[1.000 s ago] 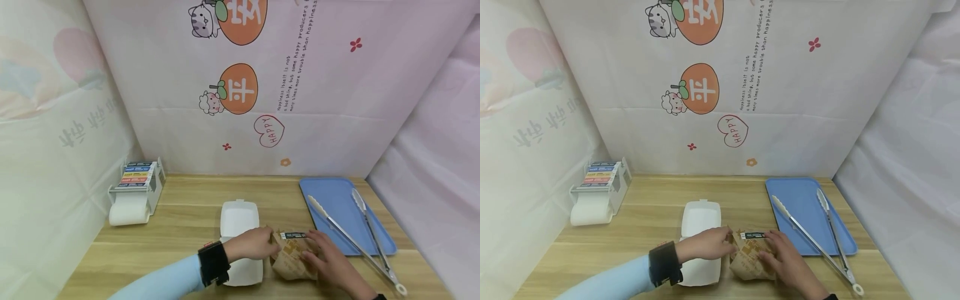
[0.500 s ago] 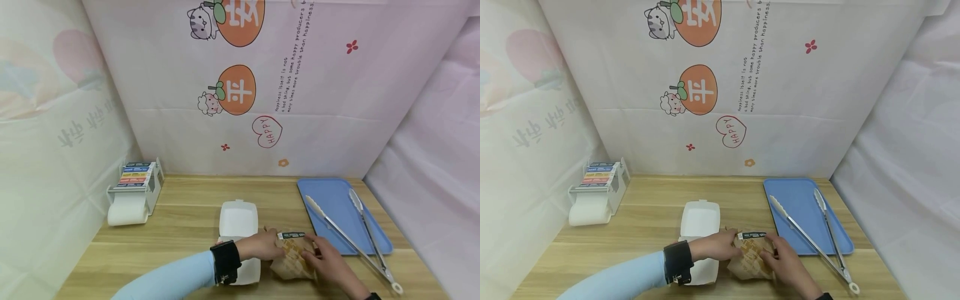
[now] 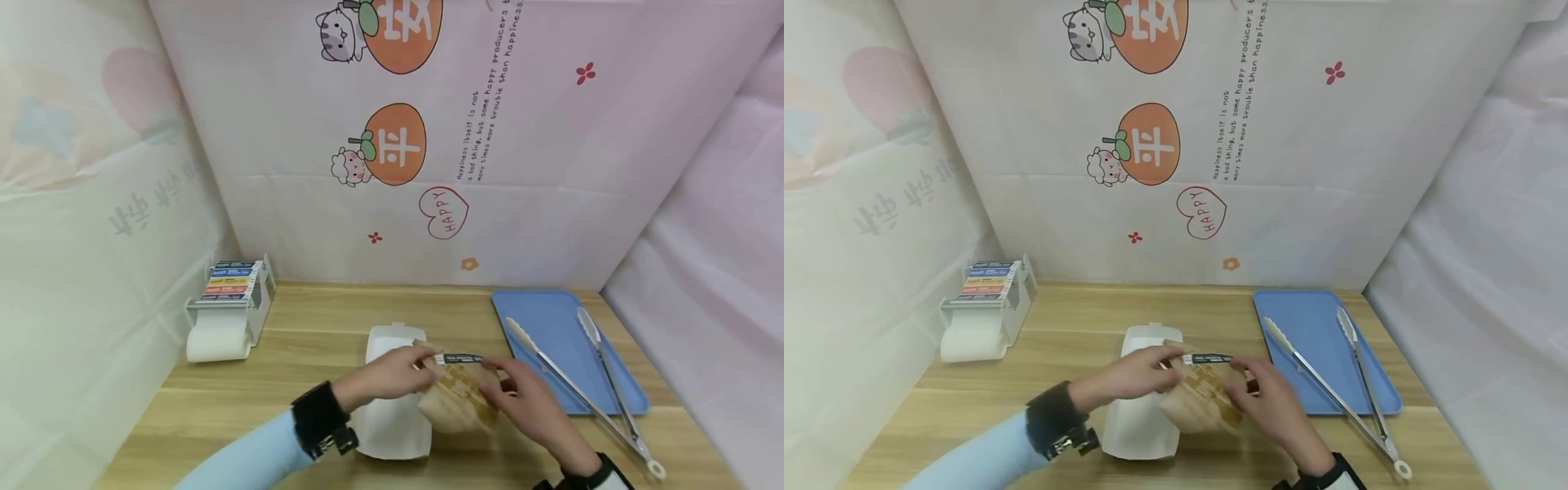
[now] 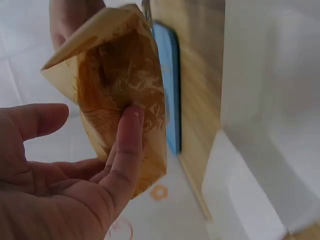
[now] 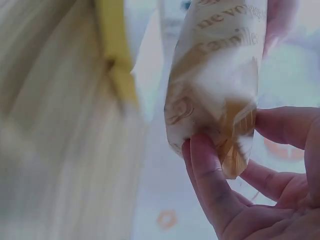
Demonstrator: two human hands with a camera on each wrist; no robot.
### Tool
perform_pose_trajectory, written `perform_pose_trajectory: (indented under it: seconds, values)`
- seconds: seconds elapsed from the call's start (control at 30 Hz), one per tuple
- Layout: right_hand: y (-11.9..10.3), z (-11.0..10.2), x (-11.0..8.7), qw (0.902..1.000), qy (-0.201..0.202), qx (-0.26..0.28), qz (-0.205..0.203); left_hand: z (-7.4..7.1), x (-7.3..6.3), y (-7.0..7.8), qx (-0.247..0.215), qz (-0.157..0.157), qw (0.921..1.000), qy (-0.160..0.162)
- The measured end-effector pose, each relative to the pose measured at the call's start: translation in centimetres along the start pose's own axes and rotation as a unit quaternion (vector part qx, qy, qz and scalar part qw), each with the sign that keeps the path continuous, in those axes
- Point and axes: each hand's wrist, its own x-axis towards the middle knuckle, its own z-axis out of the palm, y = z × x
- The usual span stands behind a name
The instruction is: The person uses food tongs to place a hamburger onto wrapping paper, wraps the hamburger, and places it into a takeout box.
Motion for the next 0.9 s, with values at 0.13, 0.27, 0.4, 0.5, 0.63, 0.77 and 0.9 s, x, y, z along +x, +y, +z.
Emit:
perform_pose_trajectory:
  seconds: [0.13, 0.27, 0.4, 0.5, 0.63, 0.77, 0.9]
  values:
    - [-2.1, 1.5, 0.6, 0.9982, -0.023, 0.035, -0.042, -2.3, -2.4, -2.1, -0.054, 0.0, 0.9985, 0.004]
    - [-3.1, 3.5, 1.0, 0.9943, -0.046, 0.044, -0.086, -3.3, -4.3, -4.4, -0.079, -0.005, 0.9968, 0.0]
    - [-3.0, 4.9, 1.1, 0.9923, -0.064, 0.024, -0.104, -3.2, -5.2, -6.2, -0.083, -0.01, 0.9965, -0.006]
    - [-2.5, 5.8, 1.1, 0.9911, -0.075, 0.012, -0.109, -2.8, -5.4, -7.2, -0.09, -0.006, 0.9957, -0.021]
    - [-1.8, 7.0, 1.1, 0.9899, -0.088, 0.009, -0.111, -2.4, -5.5, -8.6, -0.096, 0.002, 0.9944, -0.044]
    - [-1.7, 7.8, 1.2, 0.9887, -0.098, 0.022, -0.111, -2.4, -6.0, -9.5, -0.075, 0.004, 0.9963, -0.042]
    - [-1.8, 8.2, 1.3, 0.9869, -0.107, 0.029, -0.117, -2.6, -6.8, -9.7, -0.01, -0.004, 0.9996, -0.026]
